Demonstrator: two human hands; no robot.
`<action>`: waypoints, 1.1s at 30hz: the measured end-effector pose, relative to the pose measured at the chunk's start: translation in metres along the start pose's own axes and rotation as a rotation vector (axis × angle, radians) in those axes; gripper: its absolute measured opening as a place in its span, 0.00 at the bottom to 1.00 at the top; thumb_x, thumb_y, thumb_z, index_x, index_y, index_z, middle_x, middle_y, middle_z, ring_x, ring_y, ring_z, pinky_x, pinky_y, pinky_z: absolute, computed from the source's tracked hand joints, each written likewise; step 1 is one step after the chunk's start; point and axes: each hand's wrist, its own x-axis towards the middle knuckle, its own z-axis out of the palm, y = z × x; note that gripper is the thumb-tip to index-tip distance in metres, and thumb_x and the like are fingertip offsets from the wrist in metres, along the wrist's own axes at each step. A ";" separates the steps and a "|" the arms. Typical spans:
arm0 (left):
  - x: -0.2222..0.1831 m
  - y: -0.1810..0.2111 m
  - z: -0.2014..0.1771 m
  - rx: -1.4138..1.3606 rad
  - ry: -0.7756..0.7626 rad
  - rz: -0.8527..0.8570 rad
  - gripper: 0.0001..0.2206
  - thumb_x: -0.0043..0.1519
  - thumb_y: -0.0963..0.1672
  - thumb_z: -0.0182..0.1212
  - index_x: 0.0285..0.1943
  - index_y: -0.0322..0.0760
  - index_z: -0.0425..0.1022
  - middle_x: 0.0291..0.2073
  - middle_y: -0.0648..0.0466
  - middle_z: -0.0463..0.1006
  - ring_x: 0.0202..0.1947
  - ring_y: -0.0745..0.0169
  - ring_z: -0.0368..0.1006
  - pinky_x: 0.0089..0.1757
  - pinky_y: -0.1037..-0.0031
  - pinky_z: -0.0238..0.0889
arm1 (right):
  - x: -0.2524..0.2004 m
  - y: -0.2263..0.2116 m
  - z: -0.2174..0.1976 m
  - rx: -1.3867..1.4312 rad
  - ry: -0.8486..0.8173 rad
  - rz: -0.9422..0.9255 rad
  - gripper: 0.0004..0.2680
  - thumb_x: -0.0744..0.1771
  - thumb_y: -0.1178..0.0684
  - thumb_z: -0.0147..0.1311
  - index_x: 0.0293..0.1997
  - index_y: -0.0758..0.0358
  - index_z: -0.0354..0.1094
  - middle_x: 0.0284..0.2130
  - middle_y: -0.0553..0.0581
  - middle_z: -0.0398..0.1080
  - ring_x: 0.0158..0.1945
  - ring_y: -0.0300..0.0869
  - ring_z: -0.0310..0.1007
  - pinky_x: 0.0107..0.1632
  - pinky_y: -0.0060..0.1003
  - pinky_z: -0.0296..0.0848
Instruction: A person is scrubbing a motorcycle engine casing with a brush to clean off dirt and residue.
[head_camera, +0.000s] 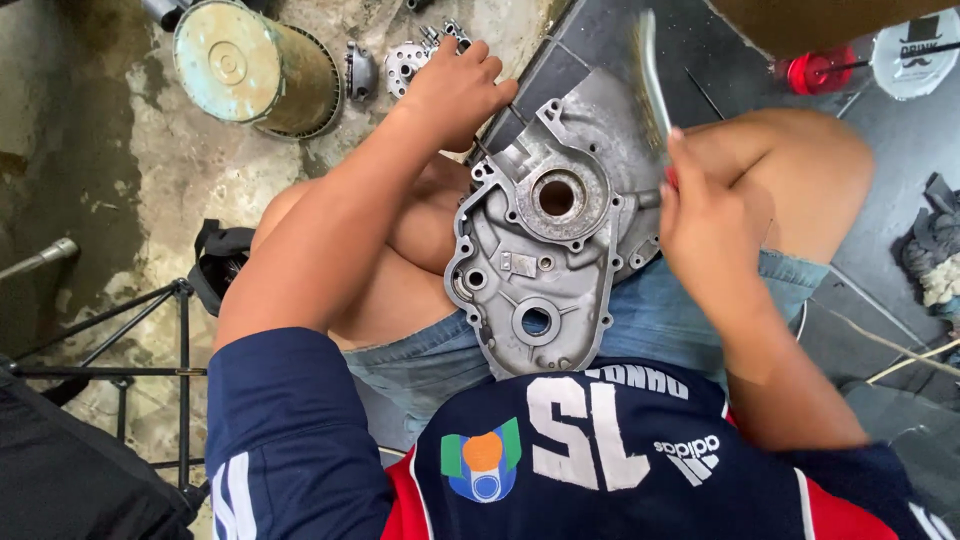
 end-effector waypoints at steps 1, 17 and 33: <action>0.000 -0.001 0.002 -0.002 -0.002 0.000 0.18 0.45 0.41 0.69 0.45 0.48 0.76 0.39 0.52 0.78 0.44 0.51 0.68 0.46 0.58 0.60 | -0.008 -0.006 -0.007 0.001 -0.003 0.000 0.20 0.68 0.61 0.60 0.70 0.66 0.66 0.36 0.60 0.80 0.28 0.55 0.76 0.33 0.47 0.70; 0.002 0.000 -0.002 0.030 -0.026 -0.001 0.18 0.45 0.42 0.69 0.46 0.48 0.77 0.39 0.53 0.78 0.44 0.52 0.69 0.45 0.57 0.61 | -0.013 -0.011 -0.017 0.029 -0.170 0.142 0.21 0.70 0.59 0.53 0.73 0.65 0.59 0.30 0.66 0.76 0.24 0.62 0.74 0.27 0.55 0.71; 0.005 0.004 0.013 -0.044 -0.018 -0.038 0.19 0.51 0.43 0.68 0.52 0.50 0.75 0.44 0.52 0.78 0.48 0.50 0.70 0.48 0.54 0.63 | 0.038 -0.008 -0.004 -0.357 -0.028 -0.016 0.16 0.70 0.50 0.53 0.67 0.56 0.69 0.23 0.57 0.75 0.21 0.55 0.71 0.31 0.48 0.65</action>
